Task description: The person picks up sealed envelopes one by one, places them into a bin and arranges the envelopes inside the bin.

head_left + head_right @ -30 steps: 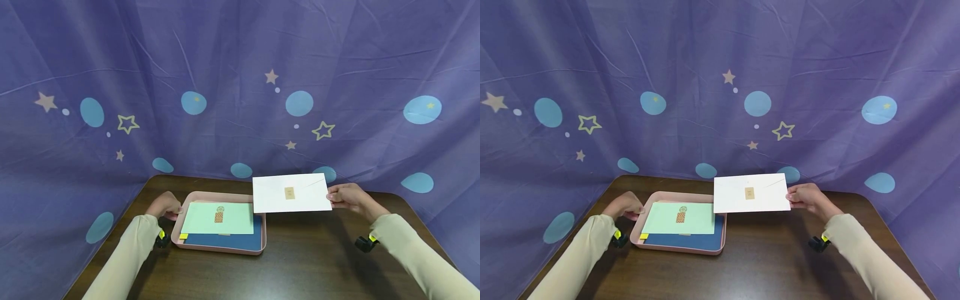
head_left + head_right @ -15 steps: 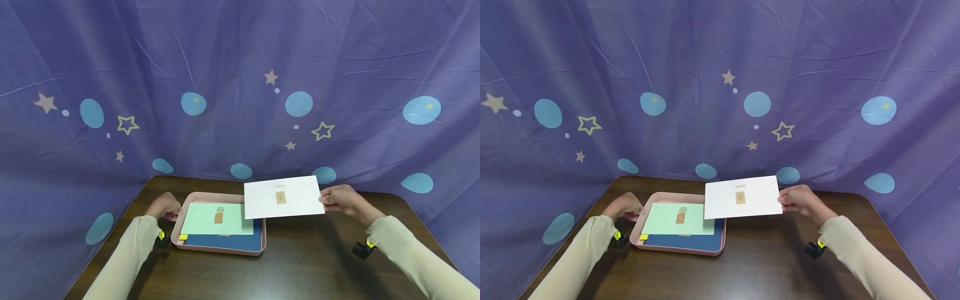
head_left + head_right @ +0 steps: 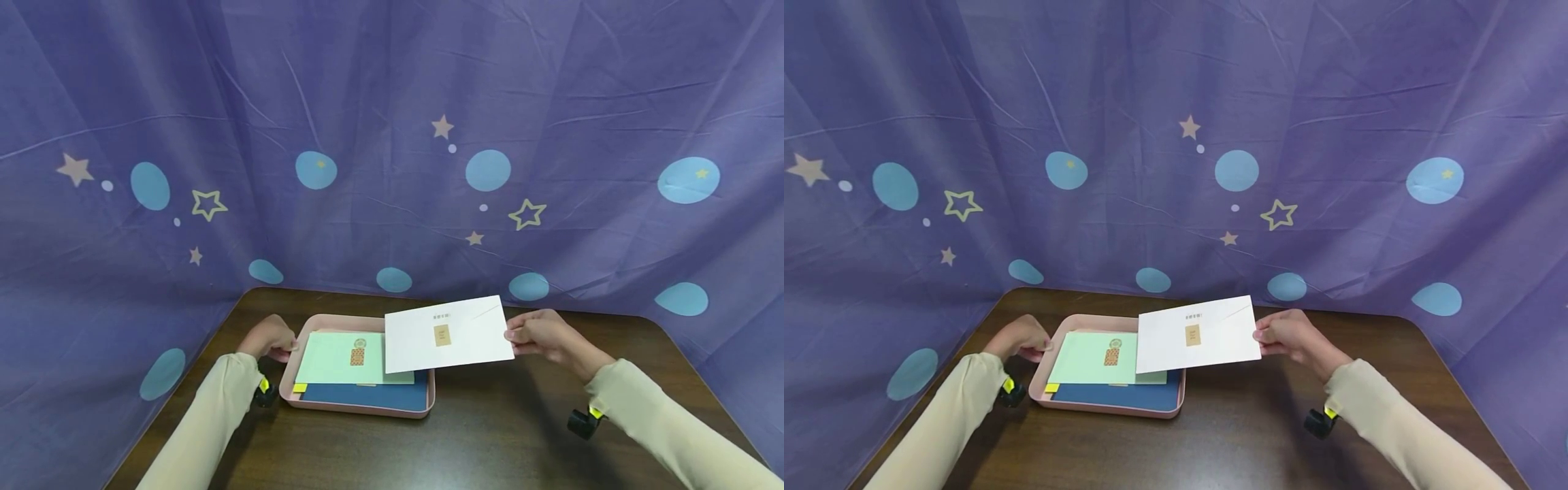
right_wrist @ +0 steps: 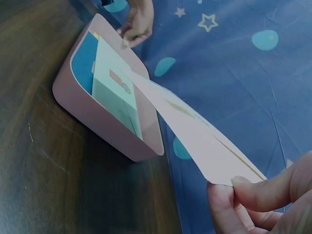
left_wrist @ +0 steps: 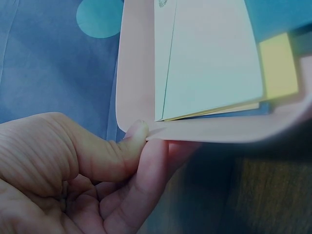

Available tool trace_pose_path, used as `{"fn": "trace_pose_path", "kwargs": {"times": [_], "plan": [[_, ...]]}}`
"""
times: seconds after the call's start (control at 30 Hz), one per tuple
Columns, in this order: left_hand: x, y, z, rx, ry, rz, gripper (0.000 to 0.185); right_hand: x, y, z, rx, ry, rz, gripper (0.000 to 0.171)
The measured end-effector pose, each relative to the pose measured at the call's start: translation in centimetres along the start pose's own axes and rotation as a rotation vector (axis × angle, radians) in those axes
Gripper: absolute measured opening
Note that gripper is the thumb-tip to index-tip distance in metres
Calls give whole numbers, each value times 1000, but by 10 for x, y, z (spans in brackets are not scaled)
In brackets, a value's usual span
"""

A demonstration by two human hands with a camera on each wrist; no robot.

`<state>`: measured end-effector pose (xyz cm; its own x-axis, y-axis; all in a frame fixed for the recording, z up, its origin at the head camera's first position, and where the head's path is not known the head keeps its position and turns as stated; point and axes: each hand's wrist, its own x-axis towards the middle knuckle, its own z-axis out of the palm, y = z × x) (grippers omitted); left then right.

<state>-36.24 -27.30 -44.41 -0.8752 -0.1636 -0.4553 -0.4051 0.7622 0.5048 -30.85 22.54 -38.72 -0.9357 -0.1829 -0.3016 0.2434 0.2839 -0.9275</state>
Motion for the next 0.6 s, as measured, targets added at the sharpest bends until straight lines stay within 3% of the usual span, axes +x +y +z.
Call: {"fn": "trace_pose_path", "kwargs": {"times": [0.6], "plan": [[-2,0,1,-8,14,4,14,2,1,33,16,12,-4,25]]}}
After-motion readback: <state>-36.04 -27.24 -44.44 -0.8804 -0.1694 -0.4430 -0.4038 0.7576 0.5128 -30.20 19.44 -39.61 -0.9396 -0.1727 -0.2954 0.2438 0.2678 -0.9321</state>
